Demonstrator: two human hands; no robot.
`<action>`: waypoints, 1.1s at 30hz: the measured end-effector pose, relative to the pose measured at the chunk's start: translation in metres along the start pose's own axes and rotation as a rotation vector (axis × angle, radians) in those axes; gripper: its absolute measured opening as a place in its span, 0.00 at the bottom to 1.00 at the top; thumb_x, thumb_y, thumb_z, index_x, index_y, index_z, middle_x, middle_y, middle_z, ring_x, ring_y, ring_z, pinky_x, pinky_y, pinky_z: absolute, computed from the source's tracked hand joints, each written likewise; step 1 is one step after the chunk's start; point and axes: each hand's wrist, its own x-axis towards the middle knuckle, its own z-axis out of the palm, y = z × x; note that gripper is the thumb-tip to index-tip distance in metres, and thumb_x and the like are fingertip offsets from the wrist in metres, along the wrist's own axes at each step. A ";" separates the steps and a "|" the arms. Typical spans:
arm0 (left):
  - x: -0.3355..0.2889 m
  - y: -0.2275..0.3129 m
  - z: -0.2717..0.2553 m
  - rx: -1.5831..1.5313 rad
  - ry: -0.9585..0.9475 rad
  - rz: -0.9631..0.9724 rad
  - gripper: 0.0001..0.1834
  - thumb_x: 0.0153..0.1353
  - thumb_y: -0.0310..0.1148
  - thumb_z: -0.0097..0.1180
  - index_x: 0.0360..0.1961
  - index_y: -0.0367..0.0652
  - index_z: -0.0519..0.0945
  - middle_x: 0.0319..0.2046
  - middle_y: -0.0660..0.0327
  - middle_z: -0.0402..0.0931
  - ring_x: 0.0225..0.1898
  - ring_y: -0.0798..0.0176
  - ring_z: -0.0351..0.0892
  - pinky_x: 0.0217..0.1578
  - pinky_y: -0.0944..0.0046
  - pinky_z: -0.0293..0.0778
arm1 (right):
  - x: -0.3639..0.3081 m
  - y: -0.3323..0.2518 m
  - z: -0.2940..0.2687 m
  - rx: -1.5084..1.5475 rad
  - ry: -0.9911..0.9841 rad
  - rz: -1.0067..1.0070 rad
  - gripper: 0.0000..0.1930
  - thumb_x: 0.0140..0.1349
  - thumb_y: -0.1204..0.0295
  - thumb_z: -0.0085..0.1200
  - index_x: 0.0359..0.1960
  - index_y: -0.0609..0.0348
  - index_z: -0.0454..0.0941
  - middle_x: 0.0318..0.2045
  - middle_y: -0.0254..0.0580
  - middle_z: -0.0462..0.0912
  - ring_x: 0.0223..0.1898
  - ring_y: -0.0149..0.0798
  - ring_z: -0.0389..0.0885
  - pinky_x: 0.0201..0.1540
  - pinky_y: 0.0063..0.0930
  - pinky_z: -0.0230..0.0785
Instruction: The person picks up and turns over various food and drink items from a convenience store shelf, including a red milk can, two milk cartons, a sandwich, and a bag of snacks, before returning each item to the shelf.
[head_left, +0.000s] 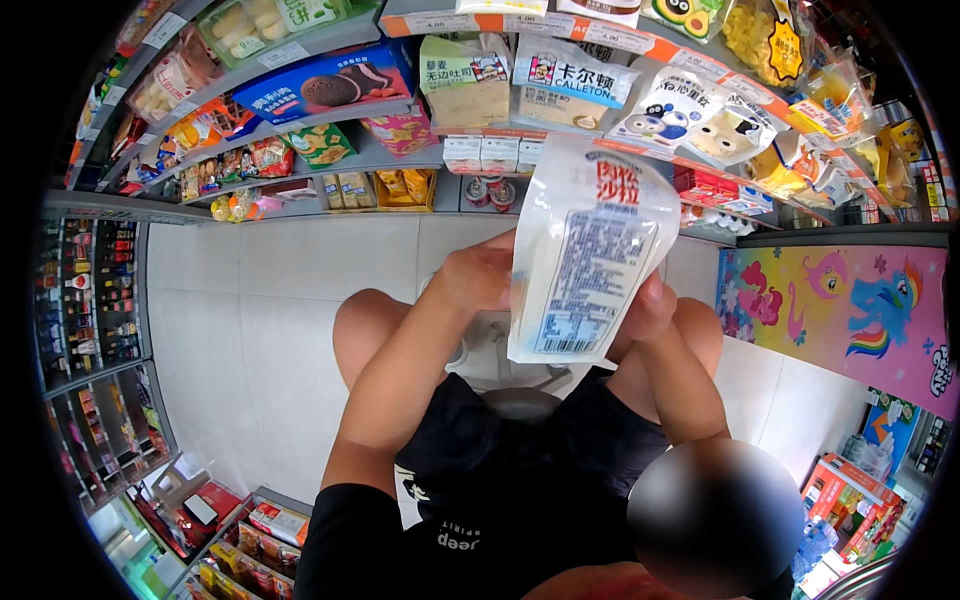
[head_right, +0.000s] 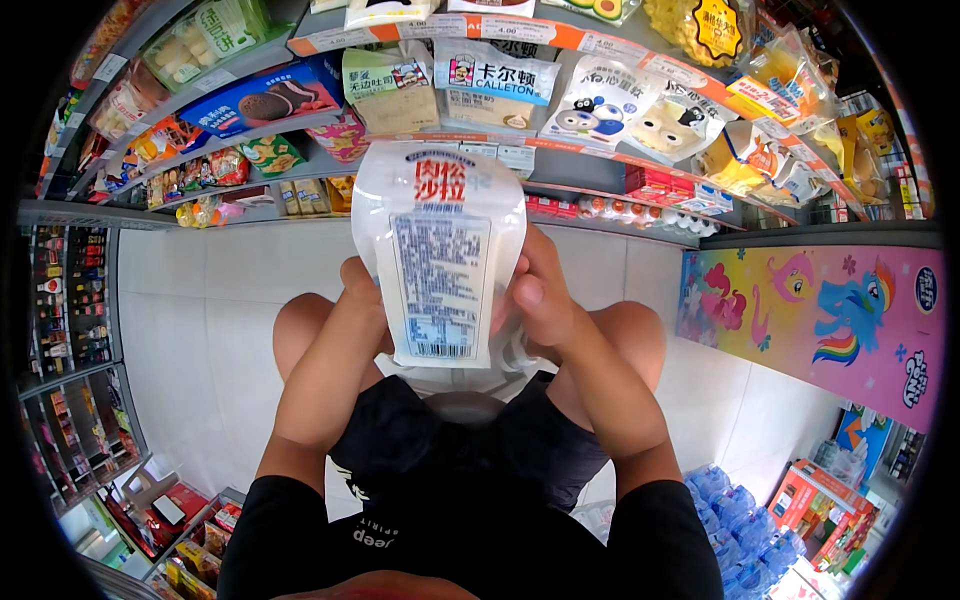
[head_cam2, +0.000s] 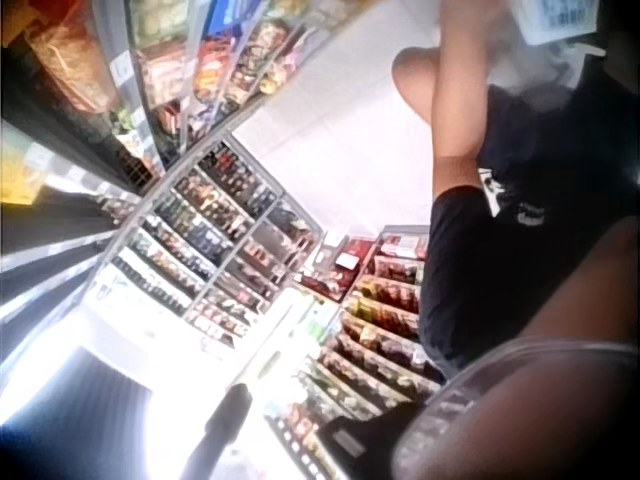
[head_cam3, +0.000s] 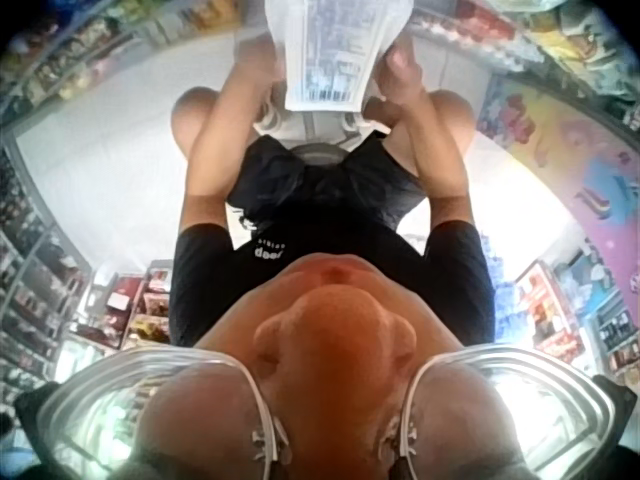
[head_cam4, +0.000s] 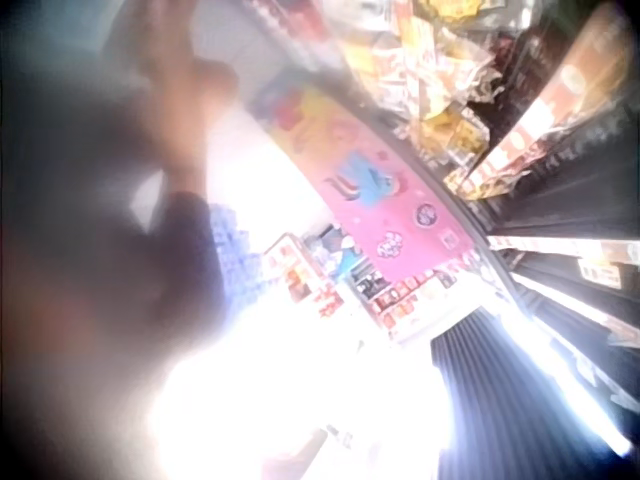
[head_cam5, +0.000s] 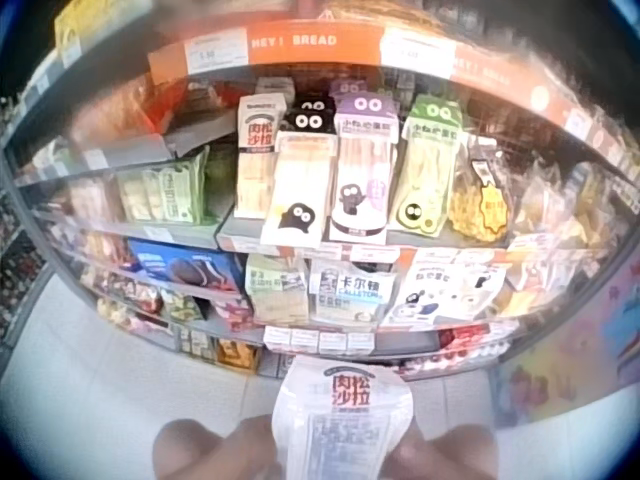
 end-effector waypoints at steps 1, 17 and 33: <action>0.005 -0.002 0.003 0.006 -0.031 0.031 0.54 0.44 0.25 0.68 0.74 0.34 0.56 0.67 0.47 0.66 0.67 0.49 0.68 0.64 0.49 0.65 | -0.004 -0.004 -0.011 0.058 -0.114 0.120 0.51 0.58 0.31 0.52 0.63 0.71 0.66 0.43 0.42 0.83 0.38 0.27 0.83 0.35 0.18 0.74; 0.012 0.000 0.009 -0.095 0.088 -0.057 0.51 0.44 0.27 0.65 0.72 0.34 0.58 0.63 0.45 0.70 0.65 0.46 0.71 0.64 0.46 0.68 | 0.004 0.000 -0.005 0.223 -0.058 0.108 0.42 0.66 0.42 0.50 0.68 0.67 0.62 0.56 0.47 0.78 0.54 0.36 0.79 0.55 0.30 0.71; 0.022 0.000 0.019 0.000 0.156 -0.065 0.46 0.46 0.28 0.67 0.67 0.24 0.61 0.59 0.41 0.74 0.60 0.47 0.77 0.61 0.49 0.73 | 0.013 0.005 -0.006 0.200 0.010 0.217 0.35 0.66 0.43 0.48 0.58 0.66 0.69 0.15 0.21 0.65 0.25 0.19 0.72 0.35 0.14 0.67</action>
